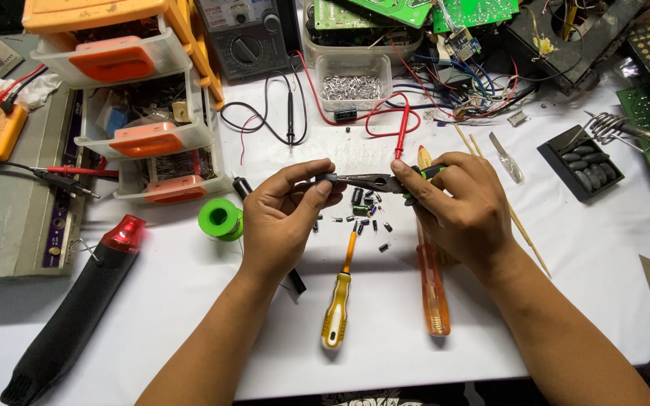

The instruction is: Removing electronic components with pliers and cleaning a circuit board with a brush.

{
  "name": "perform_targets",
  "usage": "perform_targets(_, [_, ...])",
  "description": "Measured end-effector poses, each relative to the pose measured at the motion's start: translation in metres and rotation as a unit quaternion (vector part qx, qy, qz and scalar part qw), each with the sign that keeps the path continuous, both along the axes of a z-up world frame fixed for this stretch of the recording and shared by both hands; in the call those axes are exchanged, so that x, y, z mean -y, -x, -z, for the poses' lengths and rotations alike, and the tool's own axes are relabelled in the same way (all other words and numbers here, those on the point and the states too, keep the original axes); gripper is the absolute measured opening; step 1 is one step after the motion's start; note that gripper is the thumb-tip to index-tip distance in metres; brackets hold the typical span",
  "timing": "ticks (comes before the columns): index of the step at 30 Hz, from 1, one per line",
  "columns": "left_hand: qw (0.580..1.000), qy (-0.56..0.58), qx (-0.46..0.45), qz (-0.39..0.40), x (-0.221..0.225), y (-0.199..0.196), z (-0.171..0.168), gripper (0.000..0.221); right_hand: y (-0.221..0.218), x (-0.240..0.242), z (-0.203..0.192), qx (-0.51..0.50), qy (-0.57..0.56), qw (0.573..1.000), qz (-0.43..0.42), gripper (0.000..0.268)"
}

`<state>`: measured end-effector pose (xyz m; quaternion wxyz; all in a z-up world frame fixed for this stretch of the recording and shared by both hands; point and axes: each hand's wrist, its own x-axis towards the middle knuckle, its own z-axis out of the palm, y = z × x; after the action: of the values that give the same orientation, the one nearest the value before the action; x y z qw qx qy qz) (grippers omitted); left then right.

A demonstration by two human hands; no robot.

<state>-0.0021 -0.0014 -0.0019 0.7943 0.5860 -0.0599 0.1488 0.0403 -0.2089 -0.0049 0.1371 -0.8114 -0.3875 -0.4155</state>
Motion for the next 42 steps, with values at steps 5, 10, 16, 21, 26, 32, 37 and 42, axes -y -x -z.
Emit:
perform_targets(5, [1.0,-0.004,0.0,0.006,-0.001,0.0,0.0,0.021,-0.002,0.0,0.0,0.022,-0.01,1.0,-0.016,0.034])
perform_targets(10, [1.0,-0.004,0.001,0.01,-0.001,0.001,-0.003,0.021,-0.001,0.006,0.013,0.011,-0.05,0.998,0.02,0.03])
perform_targets(16, [1.0,-0.028,0.002,0.009,0.001,0.003,-0.005,0.021,-0.001,0.0,-0.002,-0.003,-0.012,1.0,0.009,0.028])
perform_targets(21, [0.999,-0.044,-0.002,0.008,0.002,0.005,-0.006,0.02,0.0,0.001,0.004,-0.027,-0.009,1.0,0.01,0.026])
perform_targets(26, [0.999,-0.047,-0.004,0.01,0.001,0.006,-0.009,0.02,0.002,0.0,0.006,-0.039,-0.012,0.999,0.012,0.025])
perform_targets(32, [0.996,-0.077,0.04,-0.005,-0.004,0.004,-0.011,0.019,0.006,-0.005,0.002,-0.069,-0.007,0.997,0.017,0.027])
perform_targets(37, [0.985,-0.135,0.095,-0.042,-0.006,0.002,-0.015,0.016,0.006,-0.006,0.002,-0.037,0.009,0.998,0.048,0.029])
perform_targets(42, [0.995,-0.075,0.055,-0.036,-0.007,-0.003,0.003,0.017,0.008,-0.011,-0.006,0.007,0.024,0.997,0.07,0.044])
